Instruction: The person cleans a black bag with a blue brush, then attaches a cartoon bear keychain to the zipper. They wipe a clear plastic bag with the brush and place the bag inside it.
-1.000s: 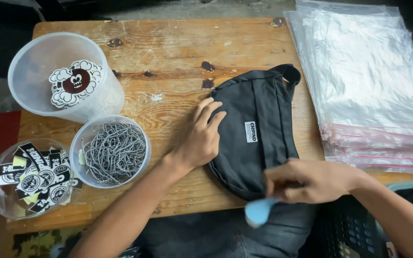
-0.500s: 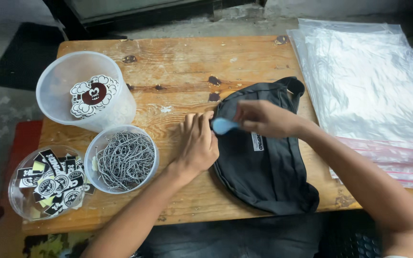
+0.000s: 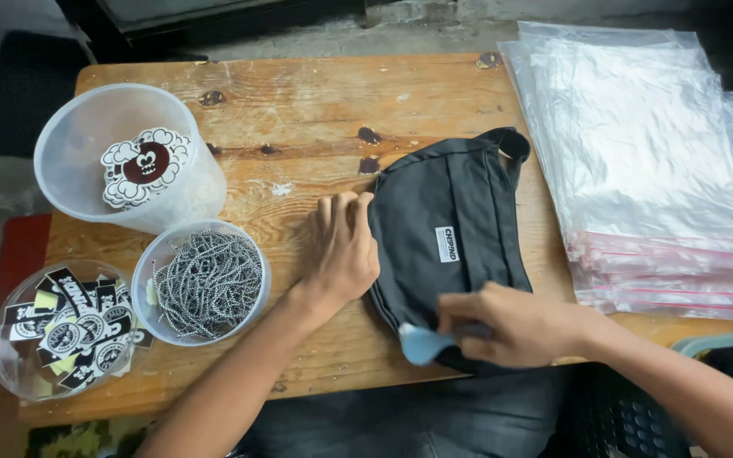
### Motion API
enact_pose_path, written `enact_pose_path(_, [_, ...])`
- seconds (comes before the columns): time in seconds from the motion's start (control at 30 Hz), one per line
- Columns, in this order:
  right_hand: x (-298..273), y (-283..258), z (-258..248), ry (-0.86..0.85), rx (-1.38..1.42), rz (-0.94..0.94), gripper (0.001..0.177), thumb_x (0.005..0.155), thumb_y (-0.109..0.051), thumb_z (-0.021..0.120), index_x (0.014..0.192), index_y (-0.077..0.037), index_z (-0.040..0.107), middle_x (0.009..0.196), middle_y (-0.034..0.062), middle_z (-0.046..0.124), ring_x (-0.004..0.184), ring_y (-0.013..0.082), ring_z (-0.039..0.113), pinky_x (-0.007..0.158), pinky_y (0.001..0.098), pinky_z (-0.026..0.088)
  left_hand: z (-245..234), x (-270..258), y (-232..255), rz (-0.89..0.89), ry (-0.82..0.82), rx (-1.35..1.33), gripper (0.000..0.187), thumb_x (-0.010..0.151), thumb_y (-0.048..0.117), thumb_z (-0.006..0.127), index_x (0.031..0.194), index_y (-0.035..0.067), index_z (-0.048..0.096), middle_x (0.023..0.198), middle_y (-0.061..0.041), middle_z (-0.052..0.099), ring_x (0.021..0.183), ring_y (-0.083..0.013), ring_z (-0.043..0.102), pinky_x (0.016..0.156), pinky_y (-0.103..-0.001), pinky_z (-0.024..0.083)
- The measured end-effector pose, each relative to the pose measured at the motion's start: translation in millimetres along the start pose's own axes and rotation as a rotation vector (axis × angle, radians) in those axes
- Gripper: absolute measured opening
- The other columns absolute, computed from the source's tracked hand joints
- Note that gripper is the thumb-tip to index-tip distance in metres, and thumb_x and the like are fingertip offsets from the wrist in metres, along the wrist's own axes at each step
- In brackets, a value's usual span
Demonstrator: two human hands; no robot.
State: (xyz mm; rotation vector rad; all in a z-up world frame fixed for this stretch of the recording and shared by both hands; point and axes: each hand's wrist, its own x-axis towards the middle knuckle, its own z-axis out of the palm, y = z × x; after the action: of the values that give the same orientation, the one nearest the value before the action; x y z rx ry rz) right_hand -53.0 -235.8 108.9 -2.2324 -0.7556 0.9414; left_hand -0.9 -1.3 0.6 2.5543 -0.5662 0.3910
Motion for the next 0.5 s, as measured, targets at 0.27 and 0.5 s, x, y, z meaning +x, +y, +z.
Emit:
enact_pose_path(0.27, [-47.7,25.2,21.9,0.234,-0.341,0.298,0.053,0.079,-0.062,0.074,0.107,-0.021,0.056,0.082,0.0073,0.073,0.072,0.0345,0.07,0.065,0.043,0.05,-5.5,3.5,-3.8,0.29,0.068,0.026,0.04,0.081,0.0,0.052,0.119,0.006,0.066,0.129,-0.015,0.059,0.112,-0.0365,0.049,0.091,-0.05,0.046])
enact_pose_path(0.5, [-31.2,60.1,39.7,0.148,-0.618,0.243,0.042,0.074,-0.033,0.072,0.097,-0.018,0.04,0.095,0.0042,0.067,0.079,0.0332,0.066,0.055,0.0491,0.049,-21.7,-2.1,0.7,0.23,0.014,0.172,0.034,0.08,0.003,0.054,0.111,0.004,0.069,0.115,-0.018,0.063,0.115,-0.0397,0.051,0.093,-0.051,0.049])
